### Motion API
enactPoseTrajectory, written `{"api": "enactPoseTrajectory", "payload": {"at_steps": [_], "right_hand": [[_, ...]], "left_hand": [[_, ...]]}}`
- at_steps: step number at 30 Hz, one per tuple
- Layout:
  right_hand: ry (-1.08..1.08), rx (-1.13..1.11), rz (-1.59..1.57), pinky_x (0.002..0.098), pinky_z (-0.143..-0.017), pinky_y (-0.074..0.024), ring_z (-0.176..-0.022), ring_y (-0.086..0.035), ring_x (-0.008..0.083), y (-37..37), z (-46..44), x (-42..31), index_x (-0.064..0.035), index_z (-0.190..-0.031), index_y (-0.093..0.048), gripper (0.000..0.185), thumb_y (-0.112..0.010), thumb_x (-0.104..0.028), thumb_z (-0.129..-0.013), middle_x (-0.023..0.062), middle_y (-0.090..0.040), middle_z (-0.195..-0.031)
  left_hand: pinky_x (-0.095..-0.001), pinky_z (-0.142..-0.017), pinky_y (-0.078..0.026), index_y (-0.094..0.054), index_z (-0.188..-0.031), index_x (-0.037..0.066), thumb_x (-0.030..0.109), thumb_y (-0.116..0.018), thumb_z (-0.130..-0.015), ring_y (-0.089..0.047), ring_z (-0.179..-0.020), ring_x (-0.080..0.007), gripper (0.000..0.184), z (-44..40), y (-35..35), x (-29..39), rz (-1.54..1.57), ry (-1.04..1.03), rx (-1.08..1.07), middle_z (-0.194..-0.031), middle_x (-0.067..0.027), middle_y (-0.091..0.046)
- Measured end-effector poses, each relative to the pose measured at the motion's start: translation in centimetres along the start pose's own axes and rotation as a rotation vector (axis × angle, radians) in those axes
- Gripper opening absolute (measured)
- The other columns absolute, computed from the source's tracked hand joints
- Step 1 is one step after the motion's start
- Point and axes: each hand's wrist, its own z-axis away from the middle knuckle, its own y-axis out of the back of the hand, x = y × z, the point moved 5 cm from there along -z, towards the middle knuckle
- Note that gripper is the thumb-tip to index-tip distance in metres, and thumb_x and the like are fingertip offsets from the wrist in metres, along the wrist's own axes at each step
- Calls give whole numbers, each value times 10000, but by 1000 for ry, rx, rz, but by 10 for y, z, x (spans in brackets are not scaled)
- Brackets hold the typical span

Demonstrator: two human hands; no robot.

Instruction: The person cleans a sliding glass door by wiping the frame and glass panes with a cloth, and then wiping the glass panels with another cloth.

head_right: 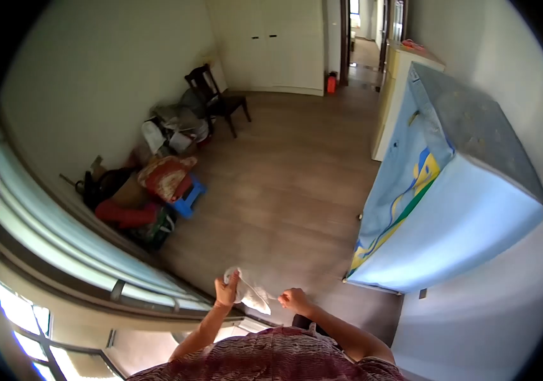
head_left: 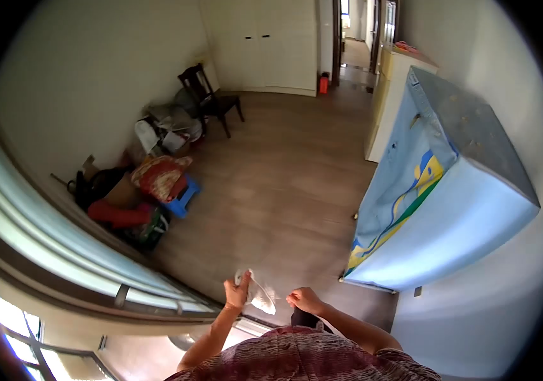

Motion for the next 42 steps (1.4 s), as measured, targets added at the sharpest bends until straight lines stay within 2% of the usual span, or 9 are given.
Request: {"api": "enactPoseTrajectory", "payload": {"at_steps": [1,2,6,8,16,18,20,34,42], "right_hand": [[81,101,159,281,-570,-506,-601,-654,176,153,-60,-6,28,-781,-636,240,-535,-169,-872,112,-658,-676],[-65,32,-88,281,-570,-506,-601,-654,176,38,-15,11,28,-781,-636,240,-535,-169,-872,112,-658,-676],[10,172,96,289,-593,-521,-646,-660,176,81,-111,44,37,-800,-623,245,-519,-165,-890,122,-666,-736],[-130,146,-276,281,-618,-522,-688,-656,163,112,-146,33,40,-805,-613,250,-490,-151,-910,122,-667,-778],[-132,260,-314,262,-654,-516,-684,-633,140,249,-316,105,55,-831,-606,246,-503,-154,-908,87,-651,-773],[-172,304,-343,262,-643,-517,-667,-626,137,279,-353,127,52,-827,-610,240,-510,-153,-903,78,-648,-765],[-236,411,-634,264,-611,-519,-652,-623,134,309,-372,159,45,-817,-621,234,-516,-149,-896,79,-644,-733],[-538,627,-425,258,-559,-514,-631,-650,157,579,-501,342,38,-815,-640,247,-499,-156,-874,111,-657,-732],[-287,596,-173,266,-567,-504,-619,-640,141,787,-759,340,27,-719,-641,252,-530,-154,-855,81,-635,-630]], "left_hand": [[-266,-449,-336,-578,-661,-16,306,-632,-862,-416,-524,-54,383,-87,-100,56,189,-301,35,-545,33,-493],[-269,-429,-323,-564,-636,-5,291,-626,-863,-415,-494,-53,379,-31,-28,9,-46,-91,-15,-522,33,-478],[-270,-392,-306,-534,-597,16,269,-618,-864,-407,-437,-57,378,-107,-48,32,-86,-74,-8,-485,36,-449],[-270,-381,-300,-523,-586,22,266,-616,-864,-402,-422,-58,381,-141,-65,37,-79,-79,-20,-475,37,-439],[-300,-435,-377,-562,-634,-13,297,-619,-846,-456,-453,-105,380,-331,-132,15,-275,-272,92,-500,-25,-495],[-300,-453,-386,-598,-668,-24,297,-615,-846,-471,-471,-111,367,-390,-149,19,-298,32,63,-517,-34,-517],[-298,-456,-390,-608,-690,-26,301,-615,-846,-479,-477,-111,362,-454,-184,24,-316,-54,45,-523,-30,-522],[-255,-375,-320,-590,-678,17,294,-597,-873,-439,-429,-60,339,-790,-544,111,-174,-99,-530,-509,20,-487],[-252,-392,-324,-603,-687,29,324,-595,-872,-433,-437,-57,348,-970,-608,112,-101,54,-258,-535,19,-491]]}}
